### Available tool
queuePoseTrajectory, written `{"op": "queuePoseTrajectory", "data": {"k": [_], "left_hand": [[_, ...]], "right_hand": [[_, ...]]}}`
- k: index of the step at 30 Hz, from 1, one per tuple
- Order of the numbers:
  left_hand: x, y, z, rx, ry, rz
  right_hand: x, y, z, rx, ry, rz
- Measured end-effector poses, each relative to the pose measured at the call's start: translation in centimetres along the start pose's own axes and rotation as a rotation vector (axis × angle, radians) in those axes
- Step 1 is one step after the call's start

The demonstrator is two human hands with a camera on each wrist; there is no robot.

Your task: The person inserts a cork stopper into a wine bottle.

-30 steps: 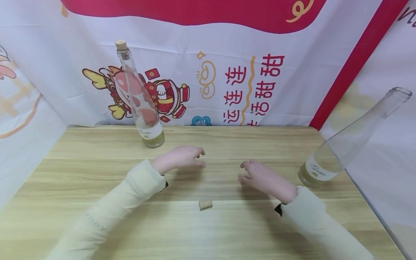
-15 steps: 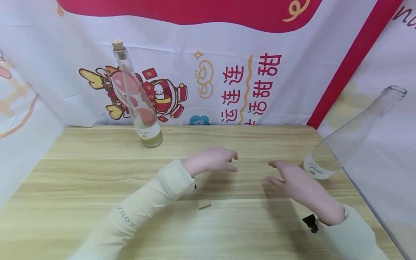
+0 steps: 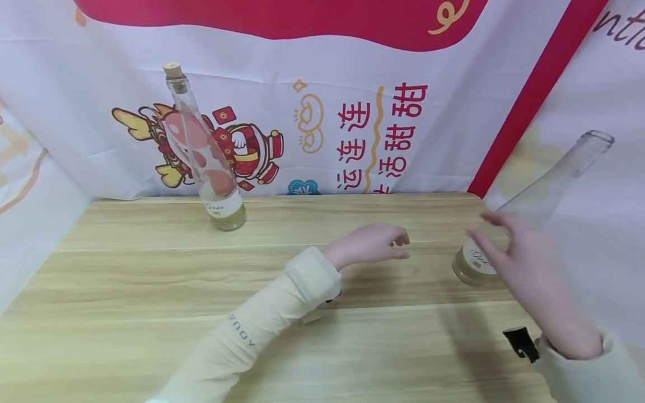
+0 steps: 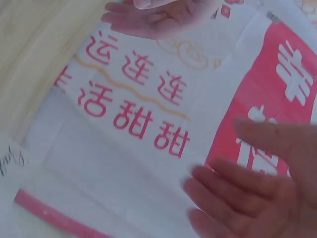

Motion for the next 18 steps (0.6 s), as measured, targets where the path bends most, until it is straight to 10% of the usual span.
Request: {"op": "queuePoseTrajectory", "data": {"k": [8, 13, 18], "left_hand": [[-2.9, 2.4, -0.9, 0.088, 0.095, -0.010], [-4.4, 3.4, -2.0, 0.198, 0.127, 0.037], [-5.4, 4.4, -3.3, 0.508, 0.152, 0.063]], "right_hand": [[0.4, 3.9, 3.1, -0.046, 0.365, -0.440], [0.1, 5.1, 3.7, -0.086, 0.528, -0.411], [-0.3, 6.8, 3.3, -0.079, 0.560, -0.417]]}}
Point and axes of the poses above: each hand's wrist, its own x-axis away from the middle knuckle, its own z-axis out of the back of the hand, y = z × x, the point moved 7 cm from there along -x, towards the middle knuckle, and after that the axes turned 10 degrees about z, right-handed, at the moved point
